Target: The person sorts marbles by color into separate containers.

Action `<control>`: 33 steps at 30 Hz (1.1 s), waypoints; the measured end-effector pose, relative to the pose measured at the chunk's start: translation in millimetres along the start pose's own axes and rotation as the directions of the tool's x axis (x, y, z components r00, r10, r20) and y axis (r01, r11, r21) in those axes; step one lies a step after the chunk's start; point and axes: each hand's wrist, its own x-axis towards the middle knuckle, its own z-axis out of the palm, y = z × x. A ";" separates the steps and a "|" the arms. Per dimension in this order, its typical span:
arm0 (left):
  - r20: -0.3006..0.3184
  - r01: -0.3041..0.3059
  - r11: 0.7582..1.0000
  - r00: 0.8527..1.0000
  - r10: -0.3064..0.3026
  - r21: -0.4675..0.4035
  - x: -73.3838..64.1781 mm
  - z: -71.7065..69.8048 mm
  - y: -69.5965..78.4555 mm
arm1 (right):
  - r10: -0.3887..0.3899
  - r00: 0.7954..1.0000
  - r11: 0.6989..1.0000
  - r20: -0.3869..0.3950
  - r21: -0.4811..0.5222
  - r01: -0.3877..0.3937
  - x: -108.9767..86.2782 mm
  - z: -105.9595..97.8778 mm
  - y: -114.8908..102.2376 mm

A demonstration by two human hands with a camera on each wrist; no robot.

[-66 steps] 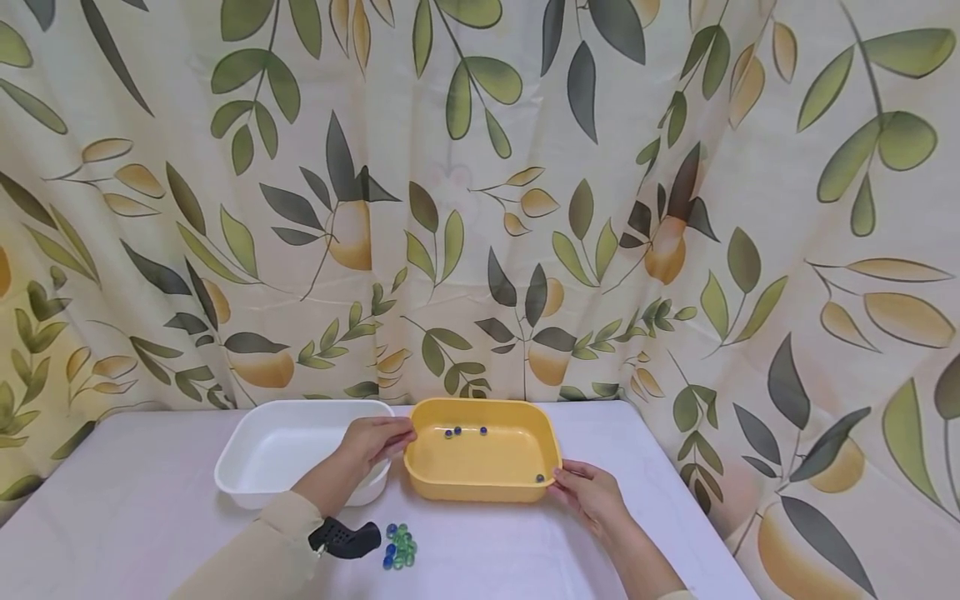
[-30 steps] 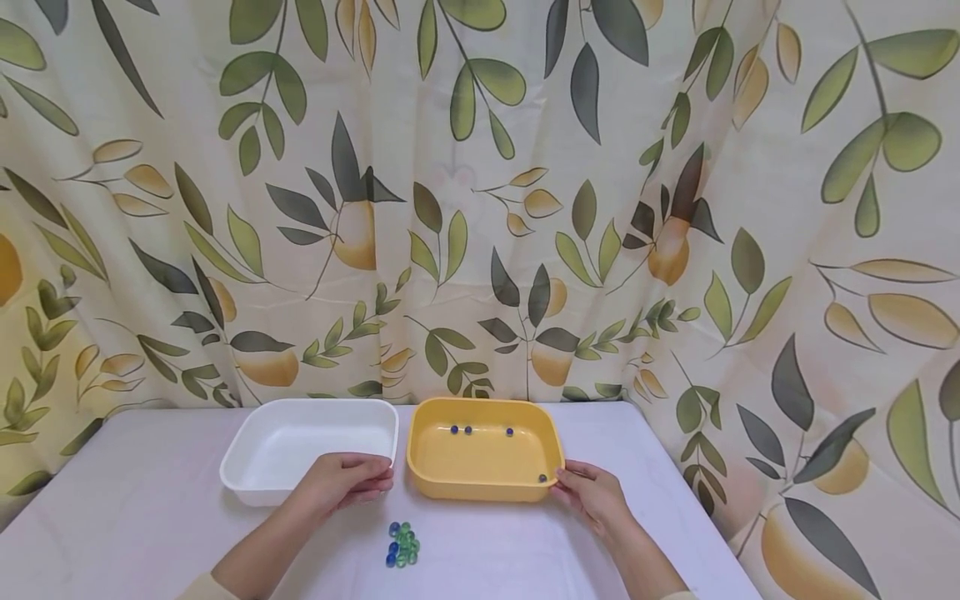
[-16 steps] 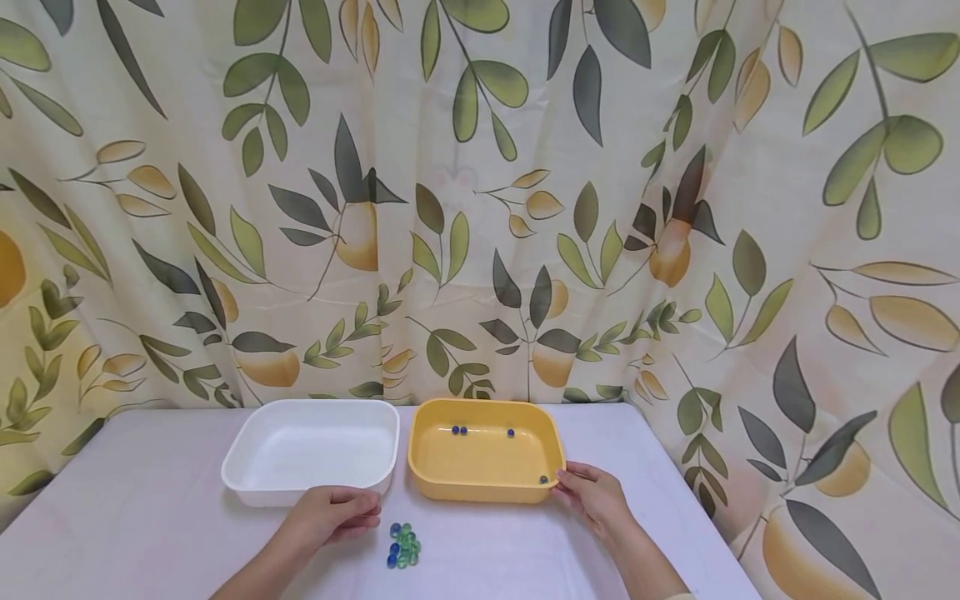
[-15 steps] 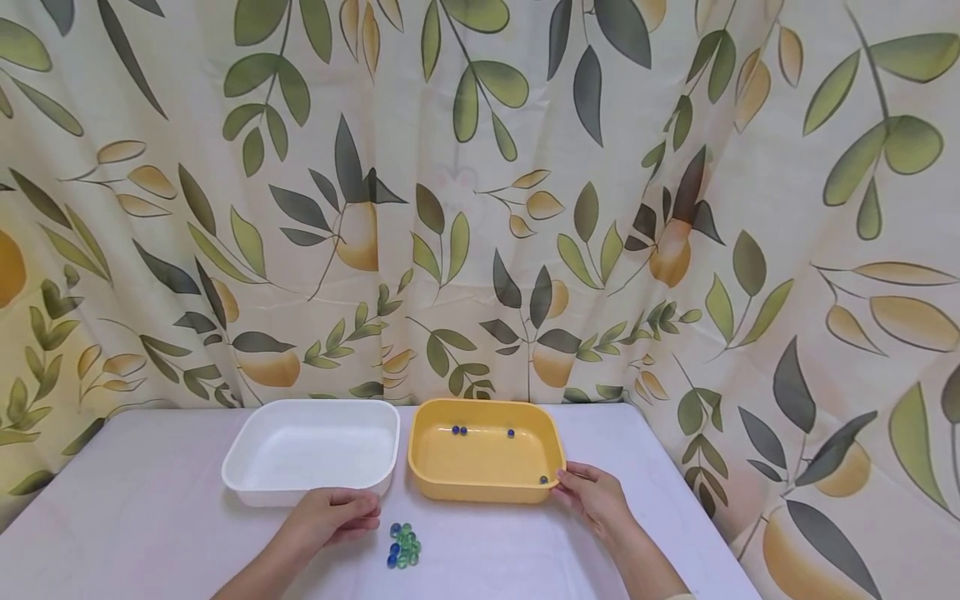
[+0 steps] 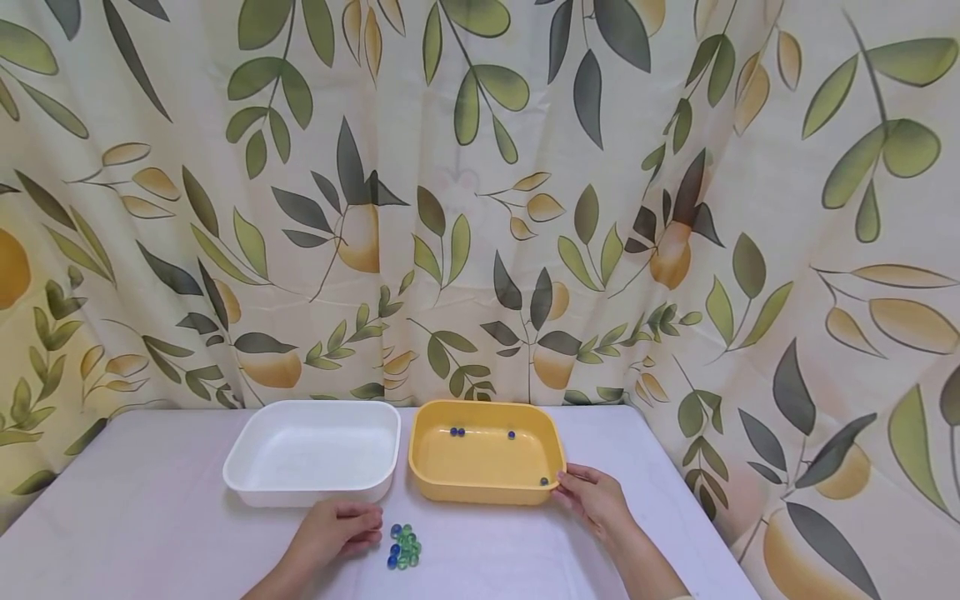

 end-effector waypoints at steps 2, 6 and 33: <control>-0.012 -0.005 1.000 1.000 0.005 0.005 1.3 2.8 -2.2 | 0.003 1.000 1.000 -0.001 -0.003 -0.003 0.9 0.0 0.1; -0.023 -0.018 0.999 1.000 0.019 0.043 4.2 8.3 -4.6 | 0.006 1.000 1.000 0.000 -0.006 -0.006 2.3 -0.3 0.4; -0.010 -0.157 0.914 0.985 0.173 0.374 4.8 20.8 -6.5 | -0.019 1.000 1.000 0.010 0.022 0.018 0.6 0.0 1.5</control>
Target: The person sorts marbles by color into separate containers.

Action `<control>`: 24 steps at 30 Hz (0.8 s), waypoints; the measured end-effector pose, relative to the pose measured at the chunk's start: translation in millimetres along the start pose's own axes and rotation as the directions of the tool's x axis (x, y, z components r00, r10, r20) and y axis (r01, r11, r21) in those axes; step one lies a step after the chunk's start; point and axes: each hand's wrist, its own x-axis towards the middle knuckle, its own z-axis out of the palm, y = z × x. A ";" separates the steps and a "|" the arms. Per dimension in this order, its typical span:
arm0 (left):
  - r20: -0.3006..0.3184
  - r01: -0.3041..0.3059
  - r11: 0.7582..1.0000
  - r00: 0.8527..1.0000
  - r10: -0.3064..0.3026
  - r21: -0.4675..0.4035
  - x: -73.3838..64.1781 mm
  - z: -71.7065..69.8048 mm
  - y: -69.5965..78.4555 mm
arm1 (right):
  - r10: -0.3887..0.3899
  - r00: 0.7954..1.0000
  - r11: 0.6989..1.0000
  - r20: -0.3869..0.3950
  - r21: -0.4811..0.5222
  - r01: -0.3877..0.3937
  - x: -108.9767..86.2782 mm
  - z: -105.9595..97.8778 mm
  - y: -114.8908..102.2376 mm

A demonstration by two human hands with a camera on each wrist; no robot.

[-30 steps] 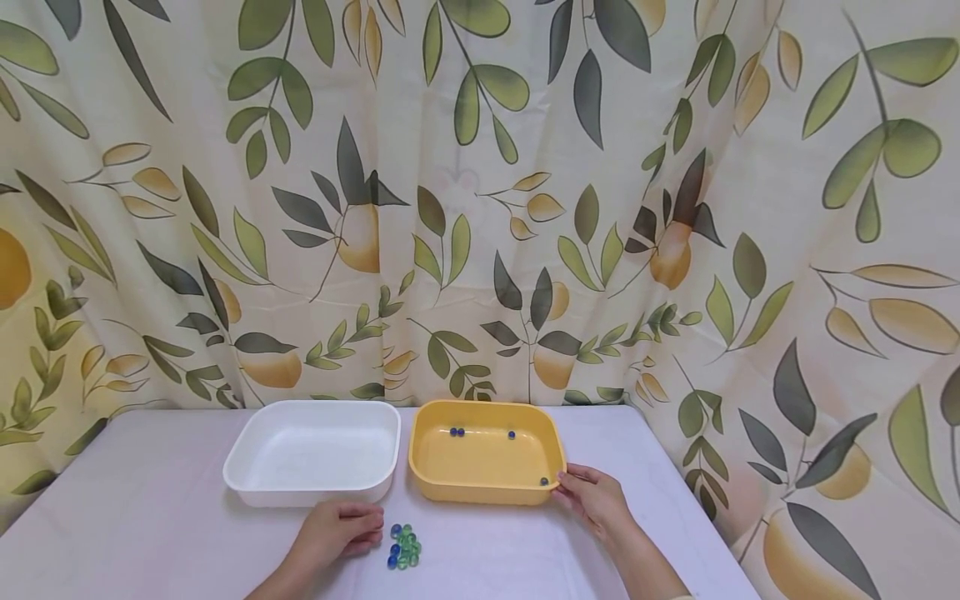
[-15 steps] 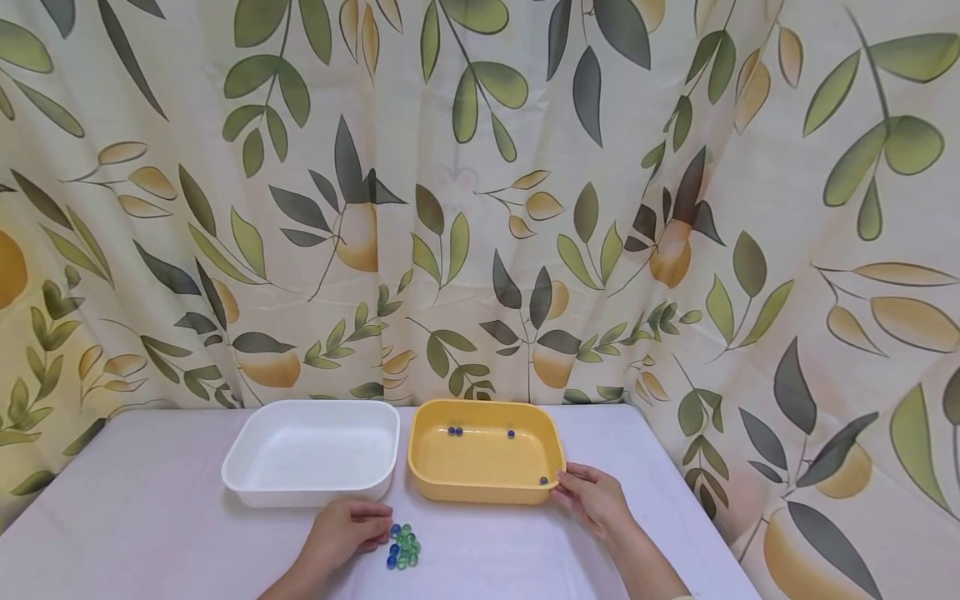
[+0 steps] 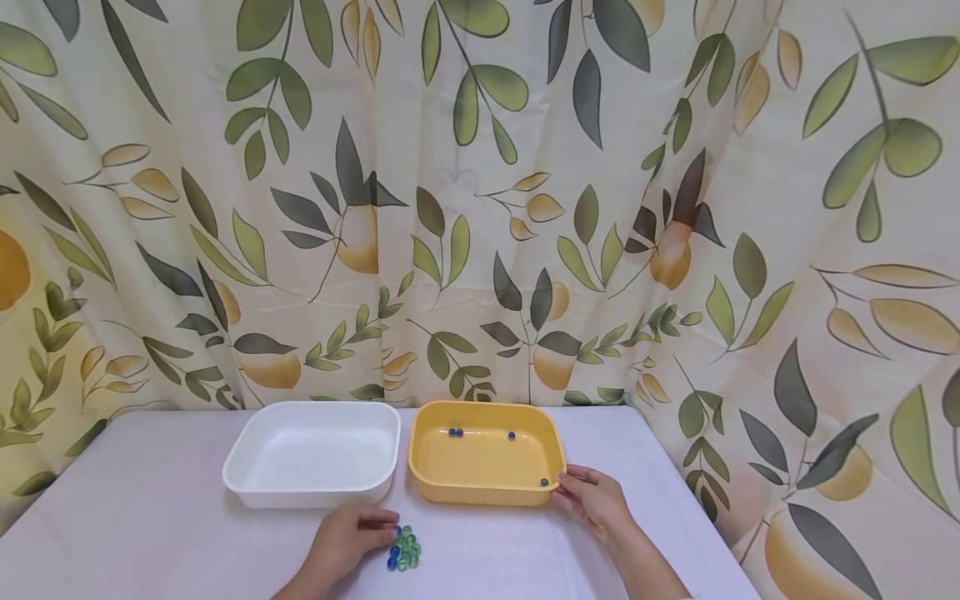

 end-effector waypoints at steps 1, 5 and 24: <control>-0.003 -0.004 1.000 1.000 0.004 0.002 -0.9 -0.2 0.4 | -0.001 1.000 1.000 0.000 0.000 0.001 -0.3 0.2 0.0; -0.013 -0.019 1.000 1.000 0.019 0.016 -2.6 0.0 0.3 | 0.002 1.000 1.000 -0.003 0.001 -0.002 -1.4 0.6 -0.5; 0.002 0.015 0.999 1.000 -0.015 0.041 -1.5 1.6 -1.0 | 0.014 1.000 1.000 -0.005 0.000 -0.014 1.0 0.5 0.1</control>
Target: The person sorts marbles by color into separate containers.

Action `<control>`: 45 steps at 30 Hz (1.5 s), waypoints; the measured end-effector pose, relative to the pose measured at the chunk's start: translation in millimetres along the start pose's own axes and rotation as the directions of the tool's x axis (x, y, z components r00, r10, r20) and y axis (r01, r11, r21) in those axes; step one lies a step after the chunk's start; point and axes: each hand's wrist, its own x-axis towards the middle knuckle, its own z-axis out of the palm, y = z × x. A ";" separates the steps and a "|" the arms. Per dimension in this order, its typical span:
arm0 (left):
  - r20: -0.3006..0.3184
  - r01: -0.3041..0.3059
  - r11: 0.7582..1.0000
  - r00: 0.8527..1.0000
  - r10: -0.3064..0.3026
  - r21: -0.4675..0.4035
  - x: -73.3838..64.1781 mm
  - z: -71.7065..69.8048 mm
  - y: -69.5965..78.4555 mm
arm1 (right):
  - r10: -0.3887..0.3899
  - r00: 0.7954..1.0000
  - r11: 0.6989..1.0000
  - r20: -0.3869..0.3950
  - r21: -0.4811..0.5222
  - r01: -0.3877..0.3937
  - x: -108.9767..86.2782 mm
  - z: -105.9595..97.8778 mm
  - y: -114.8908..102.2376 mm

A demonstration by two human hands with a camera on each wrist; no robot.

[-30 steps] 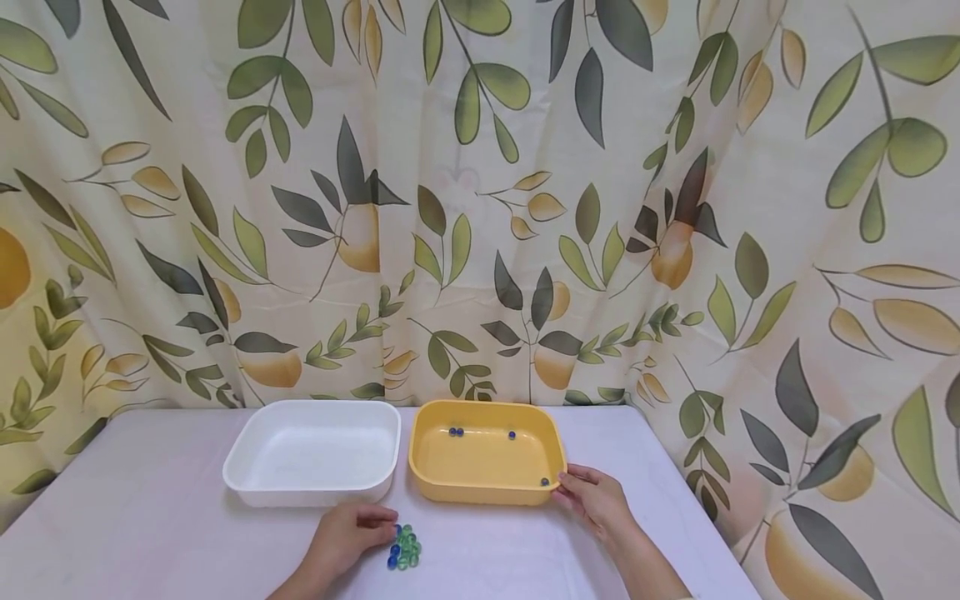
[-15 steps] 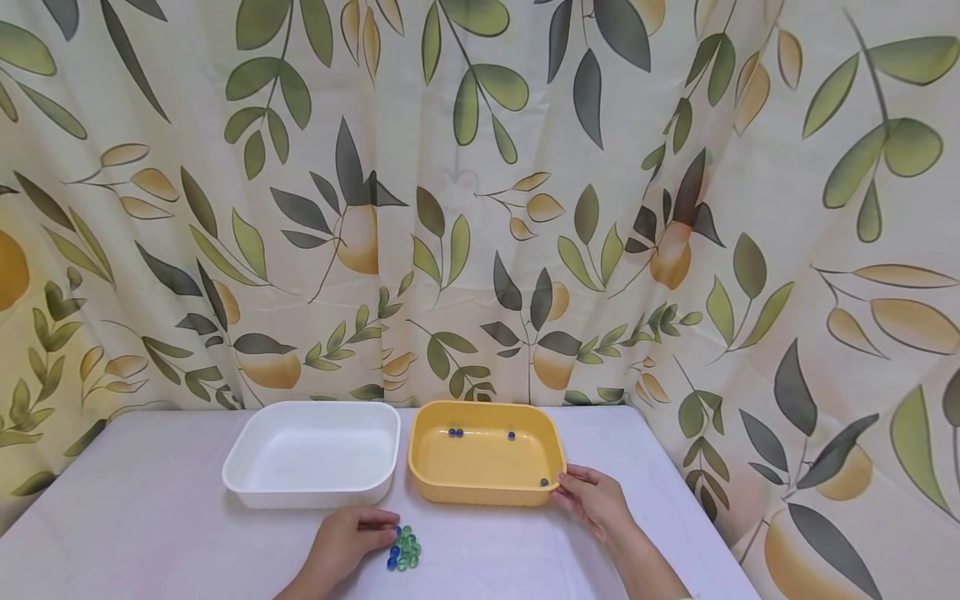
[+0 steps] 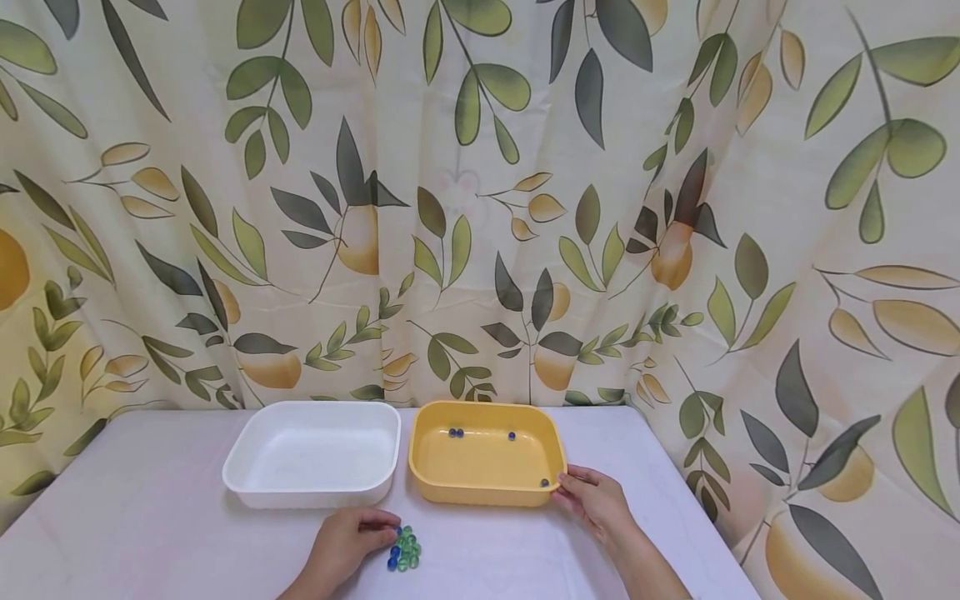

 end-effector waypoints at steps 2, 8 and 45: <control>-0.002 -0.014 1.000 1.000 0.014 0.012 -0.3 0.0 0.0 | 0.002 1.000 1.000 0.000 -0.001 -0.002 0.2 0.0 -0.2; -0.009 -0.050 0.998 0.999 0.050 0.044 -1.0 -0.5 0.4 | 0.003 1.000 1.000 -0.001 0.001 -0.003 0.1 0.2 -0.9; 0.163 0.207 0.893 0.975 -0.153 -0.401 8.6 -12.0 -4.6 | 0.002 1.000 1.000 0.008 -0.002 -0.002 -2.0 0.5 -1.8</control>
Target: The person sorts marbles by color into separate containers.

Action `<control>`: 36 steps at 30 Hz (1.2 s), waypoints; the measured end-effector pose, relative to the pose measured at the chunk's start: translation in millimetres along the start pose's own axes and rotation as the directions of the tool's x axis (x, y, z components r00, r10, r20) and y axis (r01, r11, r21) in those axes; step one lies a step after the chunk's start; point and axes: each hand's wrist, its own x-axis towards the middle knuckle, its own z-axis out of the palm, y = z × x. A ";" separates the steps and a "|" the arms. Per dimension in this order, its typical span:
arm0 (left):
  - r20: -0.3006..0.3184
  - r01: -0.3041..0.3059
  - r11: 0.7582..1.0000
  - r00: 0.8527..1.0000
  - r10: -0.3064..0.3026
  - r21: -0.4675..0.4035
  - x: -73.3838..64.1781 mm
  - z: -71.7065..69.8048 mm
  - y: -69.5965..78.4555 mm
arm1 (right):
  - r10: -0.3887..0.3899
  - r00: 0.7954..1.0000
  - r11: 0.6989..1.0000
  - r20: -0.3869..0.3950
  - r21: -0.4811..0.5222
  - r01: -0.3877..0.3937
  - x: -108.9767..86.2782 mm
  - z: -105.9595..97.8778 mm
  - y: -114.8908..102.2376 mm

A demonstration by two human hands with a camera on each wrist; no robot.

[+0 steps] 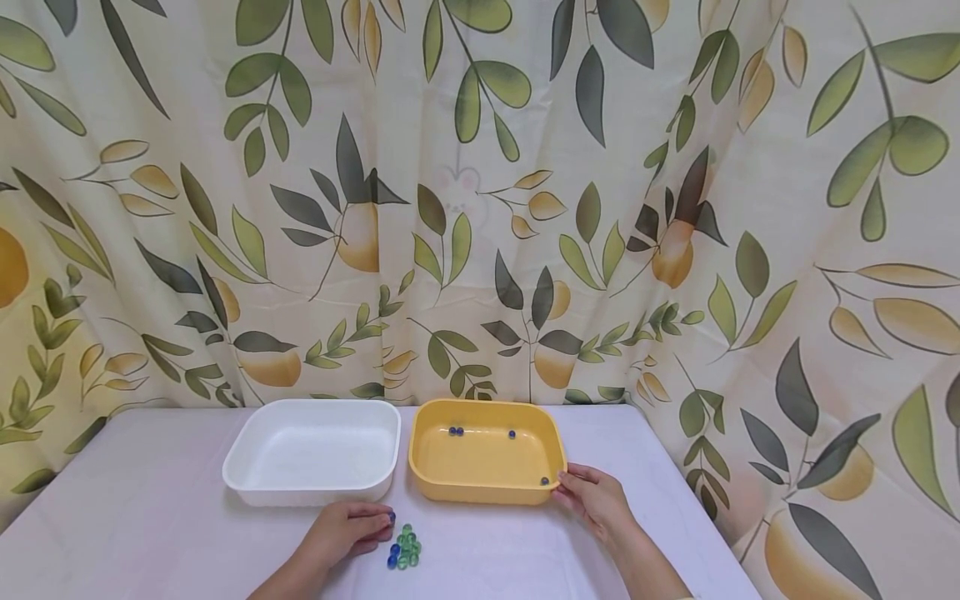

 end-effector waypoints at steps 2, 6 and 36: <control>0.007 0.009 1.000 1.000 -0.009 -0.018 0.7 -0.4 0.0 | -0.001 1.000 1.000 0.001 -0.001 0.001 0.1 0.1 0.1; 0.020 0.030 0.998 0.999 -0.029 -0.052 0.0 0.2 2.4 | -0.008 1.000 1.000 0.005 0.000 0.008 0.2 0.2 0.5; 0.123 0.049 0.962 0.992 -0.016 -0.270 -4.7 18.8 32.0 | -0.001 1.000 1.000 0.001 -0.003 0.001 -1.8 0.0 -0.2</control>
